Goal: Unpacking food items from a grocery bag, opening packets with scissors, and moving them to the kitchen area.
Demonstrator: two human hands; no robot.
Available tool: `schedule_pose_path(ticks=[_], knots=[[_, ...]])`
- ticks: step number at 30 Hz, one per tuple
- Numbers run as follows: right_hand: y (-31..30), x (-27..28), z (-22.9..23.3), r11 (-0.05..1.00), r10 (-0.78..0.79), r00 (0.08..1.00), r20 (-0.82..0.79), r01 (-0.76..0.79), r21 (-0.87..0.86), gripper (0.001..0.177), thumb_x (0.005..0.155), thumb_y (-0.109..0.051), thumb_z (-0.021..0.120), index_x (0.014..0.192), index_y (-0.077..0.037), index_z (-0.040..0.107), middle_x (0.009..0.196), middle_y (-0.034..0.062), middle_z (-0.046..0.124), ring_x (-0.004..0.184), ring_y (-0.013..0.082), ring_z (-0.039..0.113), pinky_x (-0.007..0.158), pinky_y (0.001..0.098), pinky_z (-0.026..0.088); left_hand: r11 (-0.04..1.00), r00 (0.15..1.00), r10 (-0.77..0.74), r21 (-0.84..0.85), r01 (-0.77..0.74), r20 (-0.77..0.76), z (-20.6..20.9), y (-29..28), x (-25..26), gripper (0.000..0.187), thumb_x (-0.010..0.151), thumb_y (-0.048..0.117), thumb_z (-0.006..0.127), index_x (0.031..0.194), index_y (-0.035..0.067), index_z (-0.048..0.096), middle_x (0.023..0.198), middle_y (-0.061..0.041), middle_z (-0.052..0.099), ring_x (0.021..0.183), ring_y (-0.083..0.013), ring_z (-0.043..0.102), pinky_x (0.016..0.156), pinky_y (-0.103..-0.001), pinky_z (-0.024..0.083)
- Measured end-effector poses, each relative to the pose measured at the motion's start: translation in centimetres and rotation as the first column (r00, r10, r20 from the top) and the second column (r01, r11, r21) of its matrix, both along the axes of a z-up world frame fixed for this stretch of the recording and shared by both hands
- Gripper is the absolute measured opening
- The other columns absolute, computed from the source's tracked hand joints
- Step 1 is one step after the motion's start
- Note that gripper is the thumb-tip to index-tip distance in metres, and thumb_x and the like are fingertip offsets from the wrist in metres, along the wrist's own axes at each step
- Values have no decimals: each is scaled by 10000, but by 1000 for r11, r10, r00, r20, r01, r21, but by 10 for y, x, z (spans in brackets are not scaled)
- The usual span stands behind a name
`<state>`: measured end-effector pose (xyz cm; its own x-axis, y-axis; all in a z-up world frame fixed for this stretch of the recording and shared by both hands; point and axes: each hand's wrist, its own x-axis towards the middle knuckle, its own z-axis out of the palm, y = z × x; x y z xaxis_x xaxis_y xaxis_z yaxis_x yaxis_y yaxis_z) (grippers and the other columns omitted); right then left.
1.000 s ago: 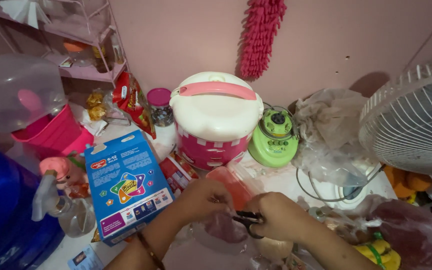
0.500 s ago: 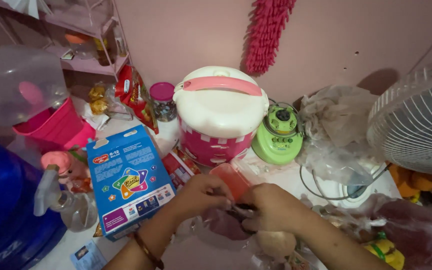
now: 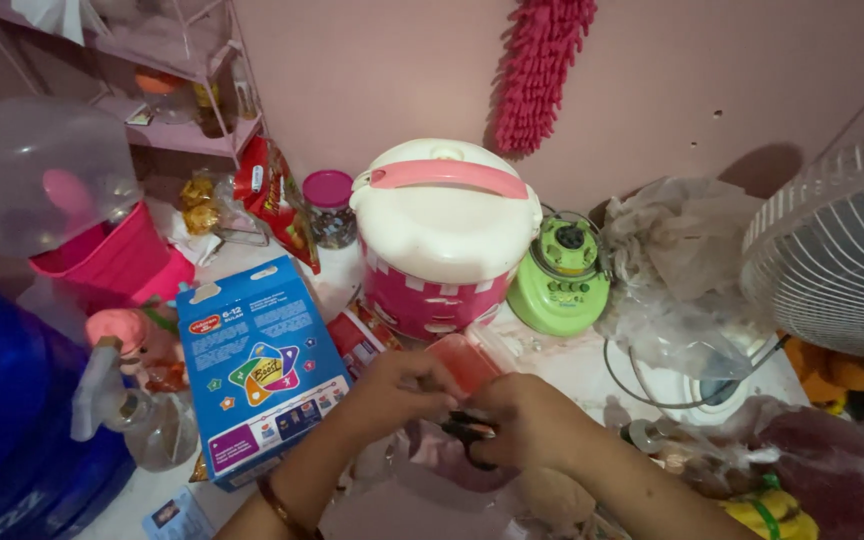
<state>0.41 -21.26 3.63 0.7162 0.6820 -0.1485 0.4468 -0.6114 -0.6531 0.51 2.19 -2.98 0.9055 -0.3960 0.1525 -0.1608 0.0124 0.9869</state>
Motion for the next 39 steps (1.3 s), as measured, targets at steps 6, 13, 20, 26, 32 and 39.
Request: schedule_pose_path(ticks=[6, 13, 20, 26, 32, 39], knots=[[15, 7, -11, 981, -72, 997, 37, 78, -177, 349, 649, -361, 820, 871, -101, 754, 810, 115, 744, 753, 224, 727, 715, 337, 577, 998, 987, 56, 5, -56, -154, 2, 0, -2, 73, 820, 48, 810, 885, 35, 779, 800, -44, 707, 715, -94, 668, 608, -272, 544], [25, 10, 1, 950, 121, 963, 240, -43, -309, 332, 690, -406, 780, 945, -194, 767, 887, 71, 744, 838, 271, 706, 771, 395, 567, 990, 991, 75, -113, -87, -108, 7, 6, 0, 68, 836, 46, 778, 890, 23, 744, 848, -38, 773, 799, -102, 755, 721, -250, 606], [26, 12, -11, 965, 95, 973, 212, -38, -261, 414, 683, -390, 752, 1061, -222, 729, 970, 63, 740, 905, 278, 706, 816, 397, 559, 991, 984, 123, -31, -128, -126, 21, 6, -6, 76, 844, 33, 765, 909, 11, 734, 844, -50, 745, 759, -112, 712, 669, -268, 577], [36, 1, 24, 891, 102, 976, 190, -5, -454, 350, 757, -405, 713, 1020, -178, 760, 995, 94, 753, 938, 303, 711, 824, 438, 556, 951, 960, 274, -131, -280, -60, 18, 14, -5, 106, 895, 57, 731, 990, 18, 706, 870, -30, 705, 791, -105, 670, 698, -258, 544], [-18, 15, -28, 993, -116, 989, 89, 119, -22, 495, 686, -341, 765, 1139, -145, 733, 1045, 127, 751, 928, 287, 714, 805, 403, 572, 668, 671, 726, -77, -740, -152, 11, 30, -55, 151, 910, 121, 663, 1047, 56, 663, 893, -27, 689, 793, -106, 648, 692, -265, 531], [-122, 52, -89, 733, -647, 761, 35, 635, -244, 538, 698, -341, 824, 1133, -48, 700, 933, 147, 794, 798, 244, 745, 729, 364, 571, 460, 546, 814, 356, -814, 197, -243, 71, -134, 122, 802, 84, 797, 899, 55, 729, 835, -114, 724, 772, -155, 746, 725, -327, 594]])
